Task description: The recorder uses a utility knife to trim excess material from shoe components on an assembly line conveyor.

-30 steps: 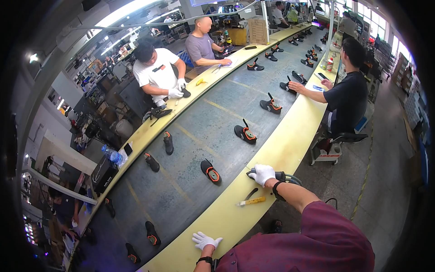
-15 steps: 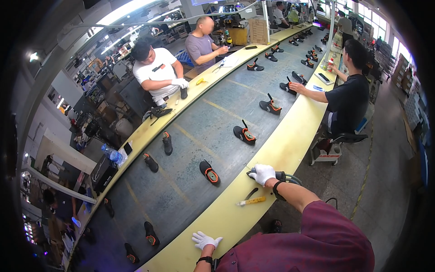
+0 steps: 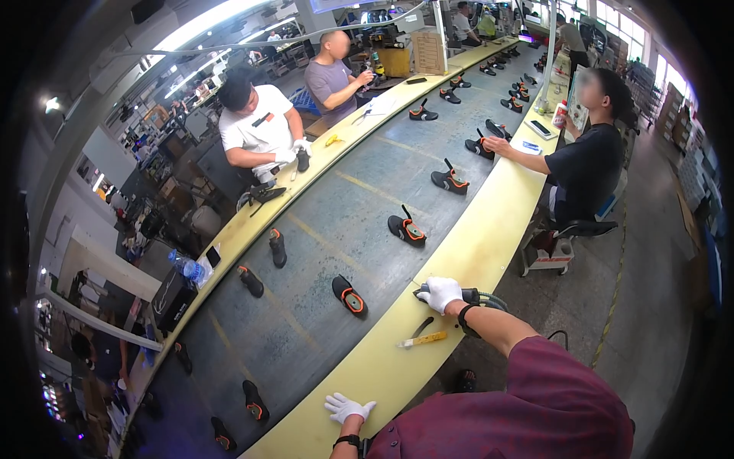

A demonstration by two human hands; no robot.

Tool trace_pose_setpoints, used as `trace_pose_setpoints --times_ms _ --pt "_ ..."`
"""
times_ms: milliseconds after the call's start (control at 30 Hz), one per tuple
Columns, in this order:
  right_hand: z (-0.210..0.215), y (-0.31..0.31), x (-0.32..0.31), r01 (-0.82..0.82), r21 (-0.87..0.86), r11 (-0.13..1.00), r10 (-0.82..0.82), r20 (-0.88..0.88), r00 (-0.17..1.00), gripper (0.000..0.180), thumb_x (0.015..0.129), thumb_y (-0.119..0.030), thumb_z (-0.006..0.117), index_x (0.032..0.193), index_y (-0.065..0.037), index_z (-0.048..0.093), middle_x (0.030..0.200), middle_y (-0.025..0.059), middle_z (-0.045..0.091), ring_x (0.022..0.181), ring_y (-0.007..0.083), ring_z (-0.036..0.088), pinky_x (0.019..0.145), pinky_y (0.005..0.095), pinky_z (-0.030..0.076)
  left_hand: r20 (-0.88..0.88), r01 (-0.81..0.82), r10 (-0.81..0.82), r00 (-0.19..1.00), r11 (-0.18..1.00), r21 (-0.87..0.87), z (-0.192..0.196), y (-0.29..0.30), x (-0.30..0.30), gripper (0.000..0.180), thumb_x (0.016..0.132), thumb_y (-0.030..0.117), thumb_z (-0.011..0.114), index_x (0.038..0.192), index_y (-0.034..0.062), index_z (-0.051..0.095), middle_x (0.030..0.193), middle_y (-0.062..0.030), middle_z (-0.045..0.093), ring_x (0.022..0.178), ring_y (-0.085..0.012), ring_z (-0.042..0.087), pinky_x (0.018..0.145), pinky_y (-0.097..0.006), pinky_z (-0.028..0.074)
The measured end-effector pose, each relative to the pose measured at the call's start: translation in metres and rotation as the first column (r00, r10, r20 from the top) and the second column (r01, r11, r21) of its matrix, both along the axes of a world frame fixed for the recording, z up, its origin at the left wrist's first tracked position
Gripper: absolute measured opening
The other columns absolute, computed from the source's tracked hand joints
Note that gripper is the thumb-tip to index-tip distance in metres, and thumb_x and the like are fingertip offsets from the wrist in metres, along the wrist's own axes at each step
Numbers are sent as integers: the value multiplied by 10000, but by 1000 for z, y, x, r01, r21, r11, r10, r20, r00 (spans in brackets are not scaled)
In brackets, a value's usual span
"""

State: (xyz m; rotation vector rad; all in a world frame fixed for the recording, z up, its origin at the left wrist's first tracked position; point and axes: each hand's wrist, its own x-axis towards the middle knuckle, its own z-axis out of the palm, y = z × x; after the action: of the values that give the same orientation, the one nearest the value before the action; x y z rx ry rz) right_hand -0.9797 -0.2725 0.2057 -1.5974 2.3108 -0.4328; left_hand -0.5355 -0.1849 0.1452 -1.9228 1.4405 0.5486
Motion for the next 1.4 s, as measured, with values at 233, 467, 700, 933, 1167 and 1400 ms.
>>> trace_pose_setpoints --times_ms 233,467,700,933,1167,1400 --pt "4 -3 -5 -2 2 1000 2 -4 1000 402 945 -502 786 1034 -110 773 982 148 795 930 365 769 846 468 602 2 -5 5 1000 1000 6 1 -1 -5 1530 742 879 780 1751 -3 40 1833 -242 2 1691 -455 34 1296 -624 259" --pt "8 -1 -11 9 52 999 -8 -21 1000 402 969 -513 735 1037 -121 789 1029 144 798 982 349 772 883 462 605 0 3 -3 1000 1000 12 8 -4 -14 1532 738 880 782 1754 7 39 1833 -242 2 1691 -456 30 1297 -623 259" --pt "-1 -4 -15 -49 33 998 49 -2 999 453 962 -515 721 1078 -79 767 1072 188 791 1004 391 768 894 485 610 -7 -2 2 1000 999 -46 -6 4 -2 1577 679 905 803 1755 16 69 1824 -279 -6 1686 -474 55 1270 -653 293" --pt "28 5 -20 -21 94 995 17 39 999 457 969 -506 714 1102 -70 744 1091 180 789 1046 374 763 925 479 598 2 92 -92 996 995 -42 -15 7 -3 1478 780 915 702 1746 6 51 1802 -321 63 1657 -526 106 1253 -740 233" --pt "33 6 -23 -23 82 996 20 32 999 452 969 -504 732 1092 -68 742 1083 180 782 1038 374 762 934 468 591 -18 84 -86 996 992 -95 -16 9 -4 1472 773 912 711 1745 8 74 1802 -318 67 1652 -530 120 1256 -721 248" --pt "27 6 -32 -8 53 999 5 54 999 454 968 -516 735 1070 -73 739 1067 178 775 1031 377 759 914 474 594 -2 80 -80 997 993 -81 -2 5 -17 1473 766 932 696 1748 19 86 1805 -310 69 1655 -530 113 1266 -714 231"
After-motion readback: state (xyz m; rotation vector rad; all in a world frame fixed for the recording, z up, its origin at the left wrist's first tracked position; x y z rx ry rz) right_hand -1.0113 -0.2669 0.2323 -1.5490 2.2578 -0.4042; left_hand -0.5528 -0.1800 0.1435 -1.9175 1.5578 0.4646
